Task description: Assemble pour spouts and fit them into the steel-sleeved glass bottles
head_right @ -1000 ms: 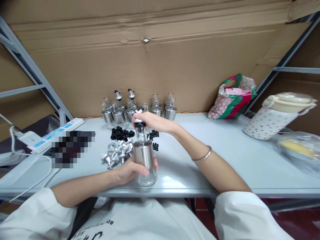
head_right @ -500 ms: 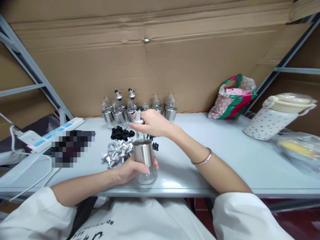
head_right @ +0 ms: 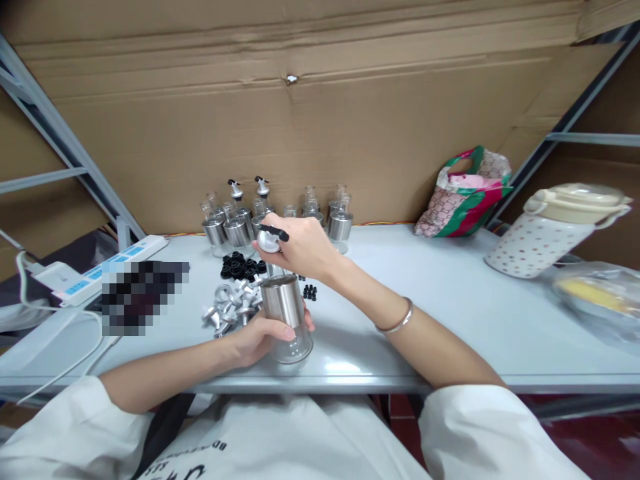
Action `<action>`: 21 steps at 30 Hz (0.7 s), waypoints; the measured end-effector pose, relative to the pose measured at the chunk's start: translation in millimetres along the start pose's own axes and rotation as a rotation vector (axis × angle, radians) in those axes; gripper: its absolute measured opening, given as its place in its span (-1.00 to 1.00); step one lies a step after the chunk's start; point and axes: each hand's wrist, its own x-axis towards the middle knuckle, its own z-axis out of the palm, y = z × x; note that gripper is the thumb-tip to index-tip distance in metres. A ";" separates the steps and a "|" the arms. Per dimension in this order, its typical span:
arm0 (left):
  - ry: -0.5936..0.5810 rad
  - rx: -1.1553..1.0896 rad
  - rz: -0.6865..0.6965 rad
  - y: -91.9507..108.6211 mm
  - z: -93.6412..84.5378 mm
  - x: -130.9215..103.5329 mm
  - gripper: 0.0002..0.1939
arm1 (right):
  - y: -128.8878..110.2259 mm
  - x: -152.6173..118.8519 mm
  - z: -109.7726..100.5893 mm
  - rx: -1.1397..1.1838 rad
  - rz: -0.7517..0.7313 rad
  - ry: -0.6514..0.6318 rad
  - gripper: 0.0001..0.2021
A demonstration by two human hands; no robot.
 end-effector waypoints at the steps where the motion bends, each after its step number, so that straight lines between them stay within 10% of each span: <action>1: -0.004 -0.021 -0.010 -0.3 0.0 0.4 -0.72 | 2.3 -0.9 3.0 0.024 0.000 0.021 -0.74; 10: -0.024 -0.096 -0.058 -1.4 0.9 1.8 -0.69 | 7.5 6.8 7.7 0.565 0.386 0.222 -0.76; 17: -0.013 -0.141 -0.091 -0.3 0.8 1.2 -0.64 | 4.3 13.8 -27.7 0.799 0.442 -0.591 -0.79; 21: -0.014 -0.144 -0.017 -0.3 3.0 1.2 -0.53 | -1.8 16.0 -39.2 0.826 0.394 -0.539 -0.80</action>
